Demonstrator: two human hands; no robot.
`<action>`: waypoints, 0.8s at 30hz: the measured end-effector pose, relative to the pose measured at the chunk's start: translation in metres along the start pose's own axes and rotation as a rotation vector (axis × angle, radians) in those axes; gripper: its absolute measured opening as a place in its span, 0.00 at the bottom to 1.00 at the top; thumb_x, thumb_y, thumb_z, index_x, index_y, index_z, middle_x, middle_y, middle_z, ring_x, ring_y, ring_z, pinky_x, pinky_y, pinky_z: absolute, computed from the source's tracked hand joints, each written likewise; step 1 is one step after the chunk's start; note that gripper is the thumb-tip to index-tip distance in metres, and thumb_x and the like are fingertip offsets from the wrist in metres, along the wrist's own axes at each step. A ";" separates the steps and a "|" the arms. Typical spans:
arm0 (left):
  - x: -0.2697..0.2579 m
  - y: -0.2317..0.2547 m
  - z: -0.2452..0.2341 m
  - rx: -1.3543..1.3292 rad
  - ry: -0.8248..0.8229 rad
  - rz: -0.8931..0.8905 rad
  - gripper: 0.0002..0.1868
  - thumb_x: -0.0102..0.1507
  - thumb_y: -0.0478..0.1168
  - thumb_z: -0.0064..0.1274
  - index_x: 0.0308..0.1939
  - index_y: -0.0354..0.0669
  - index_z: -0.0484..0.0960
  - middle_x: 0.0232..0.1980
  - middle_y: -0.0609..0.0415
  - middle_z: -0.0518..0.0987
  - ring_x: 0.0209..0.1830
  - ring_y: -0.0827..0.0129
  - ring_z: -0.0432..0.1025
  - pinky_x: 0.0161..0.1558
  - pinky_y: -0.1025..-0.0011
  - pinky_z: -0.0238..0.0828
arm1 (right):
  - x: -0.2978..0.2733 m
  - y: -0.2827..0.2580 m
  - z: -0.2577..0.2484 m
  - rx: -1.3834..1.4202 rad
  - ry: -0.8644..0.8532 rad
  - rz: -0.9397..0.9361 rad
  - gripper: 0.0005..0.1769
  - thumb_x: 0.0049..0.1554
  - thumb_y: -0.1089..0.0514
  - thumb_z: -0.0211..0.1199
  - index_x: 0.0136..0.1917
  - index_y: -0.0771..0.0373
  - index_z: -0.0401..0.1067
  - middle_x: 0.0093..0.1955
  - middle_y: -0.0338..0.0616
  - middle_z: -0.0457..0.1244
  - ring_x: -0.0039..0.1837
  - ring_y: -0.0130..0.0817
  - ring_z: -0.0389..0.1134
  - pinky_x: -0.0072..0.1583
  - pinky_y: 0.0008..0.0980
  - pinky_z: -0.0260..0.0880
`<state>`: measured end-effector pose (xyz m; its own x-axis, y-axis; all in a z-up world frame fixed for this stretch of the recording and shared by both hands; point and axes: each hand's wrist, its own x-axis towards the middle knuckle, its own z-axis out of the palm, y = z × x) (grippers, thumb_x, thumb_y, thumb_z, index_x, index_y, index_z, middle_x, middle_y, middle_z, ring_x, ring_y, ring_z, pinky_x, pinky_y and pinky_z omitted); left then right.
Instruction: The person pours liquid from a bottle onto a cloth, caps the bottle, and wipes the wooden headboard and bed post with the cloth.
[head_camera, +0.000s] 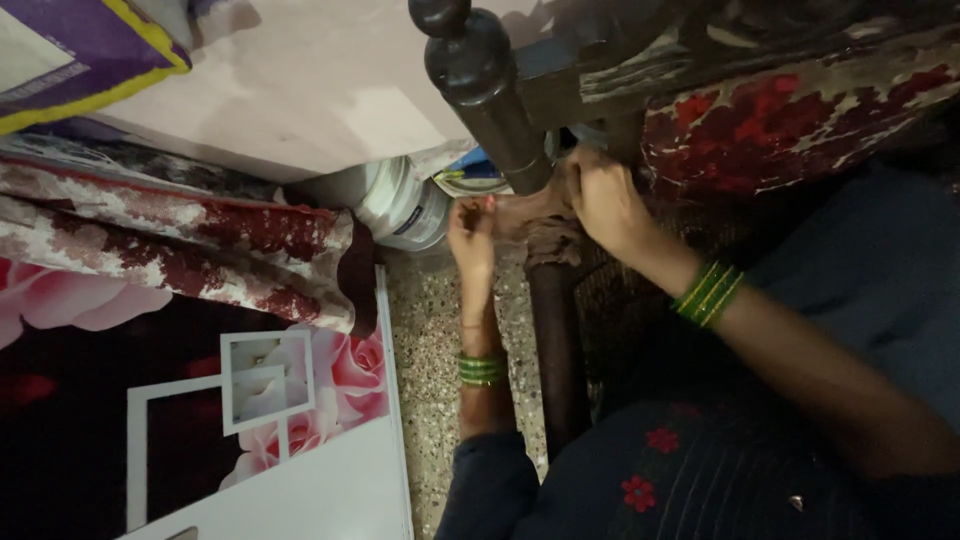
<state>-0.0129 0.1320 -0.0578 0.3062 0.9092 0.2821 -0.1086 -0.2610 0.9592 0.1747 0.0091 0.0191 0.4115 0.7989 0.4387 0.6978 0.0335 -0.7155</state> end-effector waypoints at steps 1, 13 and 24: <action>-0.011 0.008 0.001 0.019 -0.043 -0.001 0.06 0.67 0.36 0.56 0.38 0.40 0.75 0.35 0.63 0.76 0.33 0.79 0.64 0.38 0.78 0.61 | 0.004 0.001 0.001 0.008 -0.021 0.055 0.04 0.65 0.67 0.54 0.52 0.73 0.65 0.43 0.66 0.67 0.44 0.62 0.72 0.41 0.49 0.73; 0.031 -0.015 0.045 0.090 0.103 0.178 0.10 0.61 0.22 0.49 0.43 0.37 0.75 0.39 0.57 0.77 0.38 0.76 0.71 0.42 0.75 0.69 | -0.008 0.011 0.001 -0.140 -0.027 -0.094 0.04 0.67 0.67 0.51 0.52 0.73 0.63 0.39 0.67 0.67 0.39 0.60 0.72 0.39 0.48 0.73; 0.092 -0.041 0.064 0.137 0.181 0.236 0.07 0.59 0.26 0.54 0.40 0.35 0.74 0.34 0.53 0.75 0.34 0.71 0.68 0.40 0.72 0.69 | -0.023 -0.025 0.014 -0.096 -0.086 0.004 0.15 0.66 0.56 0.58 0.49 0.73 0.67 0.41 0.65 0.67 0.40 0.60 0.72 0.39 0.48 0.72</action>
<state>0.0798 0.2056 -0.0701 0.1129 0.8580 0.5010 -0.0250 -0.5016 0.8647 0.1392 -0.0019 0.0192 0.3653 0.8477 0.3846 0.7508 -0.0241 -0.6601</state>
